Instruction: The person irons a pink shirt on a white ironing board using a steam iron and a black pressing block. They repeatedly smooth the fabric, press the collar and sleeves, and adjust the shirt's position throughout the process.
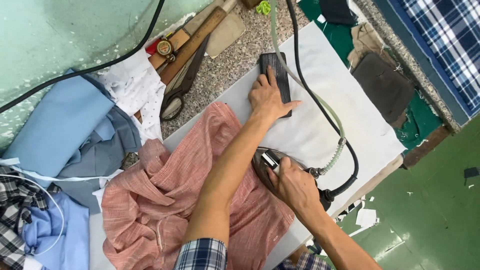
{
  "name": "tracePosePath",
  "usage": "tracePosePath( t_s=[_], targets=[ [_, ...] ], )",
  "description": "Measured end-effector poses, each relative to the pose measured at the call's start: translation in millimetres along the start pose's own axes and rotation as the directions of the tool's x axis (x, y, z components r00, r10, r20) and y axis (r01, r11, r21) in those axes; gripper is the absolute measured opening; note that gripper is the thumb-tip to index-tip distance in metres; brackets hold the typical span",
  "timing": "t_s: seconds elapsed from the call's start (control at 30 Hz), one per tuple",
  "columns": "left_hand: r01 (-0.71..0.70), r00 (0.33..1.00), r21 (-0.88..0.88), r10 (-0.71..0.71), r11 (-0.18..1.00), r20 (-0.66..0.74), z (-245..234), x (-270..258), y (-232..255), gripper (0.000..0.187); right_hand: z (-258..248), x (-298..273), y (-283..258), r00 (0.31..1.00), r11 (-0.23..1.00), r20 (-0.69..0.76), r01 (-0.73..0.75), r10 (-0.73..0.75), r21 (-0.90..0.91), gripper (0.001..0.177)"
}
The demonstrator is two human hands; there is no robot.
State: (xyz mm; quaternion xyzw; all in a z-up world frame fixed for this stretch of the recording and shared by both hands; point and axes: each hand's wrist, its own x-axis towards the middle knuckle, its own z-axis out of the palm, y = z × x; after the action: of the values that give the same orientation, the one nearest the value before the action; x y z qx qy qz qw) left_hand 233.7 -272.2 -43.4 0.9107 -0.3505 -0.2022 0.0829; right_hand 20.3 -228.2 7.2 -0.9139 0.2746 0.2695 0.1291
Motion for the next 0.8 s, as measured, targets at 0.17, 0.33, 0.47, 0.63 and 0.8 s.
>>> tracePosePath(
  t_s=[0.17, 0.33, 0.47, 0.63, 0.8],
  targets=[
    [0.097, 0.993, -0.234, -0.076, 0.967, 0.094, 13, 15, -31, 0.116, 0, -8, 1, 0.999, 0.997, -0.038, 0.04, -0.038, 0.063, 0.052],
    [0.281, 0.959, -0.693, -0.18, 0.663, 0.217, -54, -75, -76, 0.116, -16, 1, -15, 0.978, 0.995, -0.182, 0.096, -0.099, -0.029, 0.048],
    [-0.012, 0.989, -0.995, -0.146, -0.104, 0.003, -39, -167, -82, 0.081, -12, 12, -15, 0.945, 0.983, -0.271, 0.182, -0.183, -0.028, 0.043],
    [-0.225, 0.97, -0.778, -0.056, -0.587, -0.239, 121, -290, -107, 0.074, 8, 7, 6, 0.916, 0.96, -0.318, 0.275, -0.244, 0.057, 0.041],
    [-0.29, 0.947, -0.723, -0.299, -0.626, -0.121, 195, -422, -49, 0.072, 31, -33, 41, 0.916, 0.945, -0.285, 0.318, -0.283, 0.082, 0.039]
  ],
)
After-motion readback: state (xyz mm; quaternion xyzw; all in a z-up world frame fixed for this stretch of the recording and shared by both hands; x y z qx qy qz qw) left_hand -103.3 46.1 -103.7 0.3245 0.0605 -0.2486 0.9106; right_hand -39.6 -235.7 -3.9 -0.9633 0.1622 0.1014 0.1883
